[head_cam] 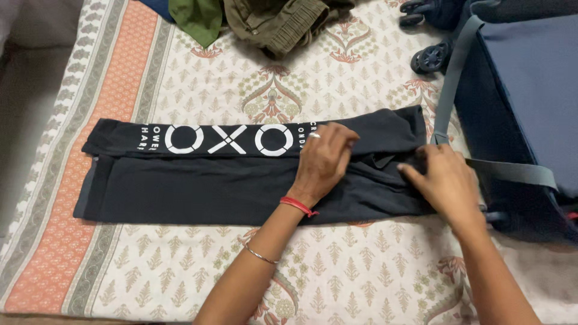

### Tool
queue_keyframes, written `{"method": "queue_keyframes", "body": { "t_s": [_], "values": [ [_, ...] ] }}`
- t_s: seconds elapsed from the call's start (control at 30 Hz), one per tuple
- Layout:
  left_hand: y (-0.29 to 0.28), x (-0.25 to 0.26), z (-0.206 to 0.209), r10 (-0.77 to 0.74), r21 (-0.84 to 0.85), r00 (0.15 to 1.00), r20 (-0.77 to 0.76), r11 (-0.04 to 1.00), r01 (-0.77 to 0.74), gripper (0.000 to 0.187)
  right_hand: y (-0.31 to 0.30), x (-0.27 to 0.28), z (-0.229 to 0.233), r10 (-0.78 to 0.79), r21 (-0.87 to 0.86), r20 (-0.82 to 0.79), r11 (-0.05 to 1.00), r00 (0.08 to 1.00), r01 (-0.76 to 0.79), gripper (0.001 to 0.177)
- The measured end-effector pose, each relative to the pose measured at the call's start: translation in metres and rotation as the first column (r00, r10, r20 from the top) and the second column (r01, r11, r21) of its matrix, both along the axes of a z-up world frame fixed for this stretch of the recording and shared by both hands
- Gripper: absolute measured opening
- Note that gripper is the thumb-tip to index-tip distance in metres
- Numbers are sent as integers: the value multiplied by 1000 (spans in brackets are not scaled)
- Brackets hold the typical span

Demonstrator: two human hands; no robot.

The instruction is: The person folds a pair of pants and a t-shirt by hand on a bed and places them into an open suitcase.

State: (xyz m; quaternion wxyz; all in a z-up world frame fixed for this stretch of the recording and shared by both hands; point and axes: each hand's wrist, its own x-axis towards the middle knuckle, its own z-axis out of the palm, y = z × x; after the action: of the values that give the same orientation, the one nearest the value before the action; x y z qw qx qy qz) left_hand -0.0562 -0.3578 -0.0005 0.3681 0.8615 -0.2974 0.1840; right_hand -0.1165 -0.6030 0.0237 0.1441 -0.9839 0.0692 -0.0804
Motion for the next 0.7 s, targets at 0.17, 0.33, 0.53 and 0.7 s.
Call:
{"method": "queue_keyframes", "body": {
  "t_s": [0.17,0.33,0.53,0.7],
  "values": [
    [-8,-2,-6,-63,135,996,58,989,55,23,-13,9,-12,16,2,-75,1000,997,-16,52],
    [-8,-3,-11,-28,134,997,66,991,18,34,-23,6,2,-52,172,-221,981,974,92,40],
    [-6,-6,-11,-34,148,996,82,989,22,40,-2,-8,26,-20,177,-68,984,997,31,28],
    [-5,-7,-1,-125,133,986,112,985,110,73,3,-22,65,141,336,147,924,979,-183,24]
  ]
}}
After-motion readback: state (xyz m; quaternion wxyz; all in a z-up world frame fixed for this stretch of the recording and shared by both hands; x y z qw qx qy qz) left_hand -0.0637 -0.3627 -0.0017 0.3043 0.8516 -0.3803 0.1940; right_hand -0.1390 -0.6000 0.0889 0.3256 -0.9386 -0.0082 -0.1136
